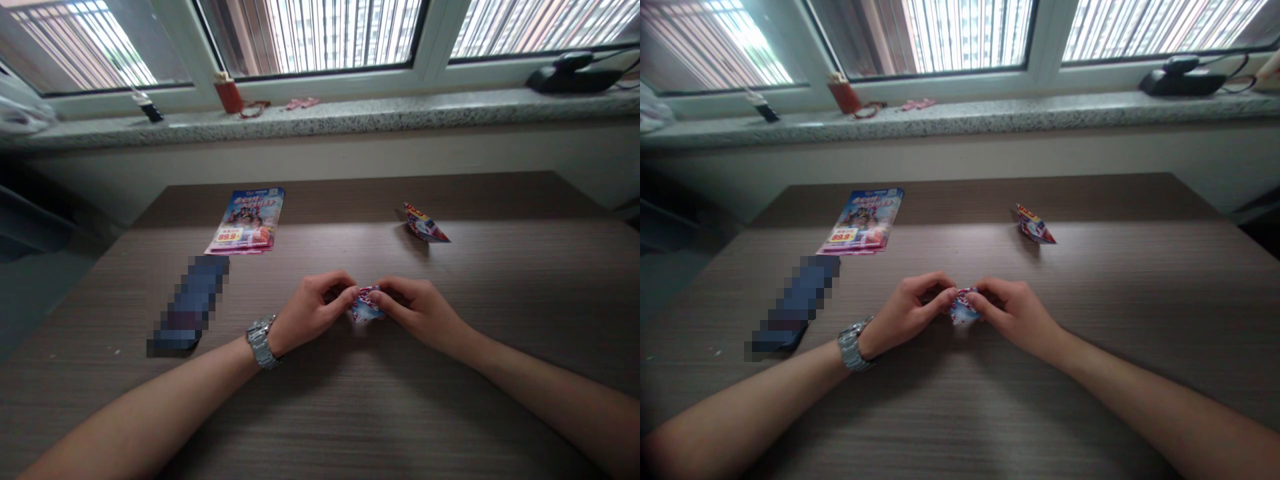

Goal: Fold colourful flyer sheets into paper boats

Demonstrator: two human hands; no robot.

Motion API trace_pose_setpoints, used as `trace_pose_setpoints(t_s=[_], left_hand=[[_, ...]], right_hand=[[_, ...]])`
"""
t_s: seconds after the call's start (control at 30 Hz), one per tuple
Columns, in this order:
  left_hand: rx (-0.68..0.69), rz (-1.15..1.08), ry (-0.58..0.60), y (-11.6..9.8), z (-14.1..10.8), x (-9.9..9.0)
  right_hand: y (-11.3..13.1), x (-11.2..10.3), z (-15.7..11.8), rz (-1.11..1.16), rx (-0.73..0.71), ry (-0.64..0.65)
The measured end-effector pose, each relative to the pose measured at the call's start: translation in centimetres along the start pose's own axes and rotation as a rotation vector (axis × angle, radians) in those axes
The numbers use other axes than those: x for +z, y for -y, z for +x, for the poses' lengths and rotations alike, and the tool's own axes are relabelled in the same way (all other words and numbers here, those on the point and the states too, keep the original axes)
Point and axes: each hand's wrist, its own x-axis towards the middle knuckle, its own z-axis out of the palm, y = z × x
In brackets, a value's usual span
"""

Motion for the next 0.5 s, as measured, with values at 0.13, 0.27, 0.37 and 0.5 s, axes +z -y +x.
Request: trace_pose_setpoints(t_s=[0.13, 0.27, 0.37, 0.5], left_hand=[[-0.006, 0.005, 0.003, -0.07, -0.04, -0.01], [-0.018, 0.058, 0.015, -0.14, -0.09, -0.04], [-0.018, 0.1, 0.011, -0.11, -0.12, 0.0], [-0.022, 0.117, 0.017, -0.05, -0.14, 0.03]], right_hand=[[-0.11, 0.1, -0.04, 0.014, 0.017, -0.012], [0.03, -0.02, 0.03, -0.019, 0.013, -0.015], [0.17, -0.19, 0.12, -0.049, 0.008, -0.021], [0.17, -0.25, 0.18, -0.092, -0.011, -0.025]])
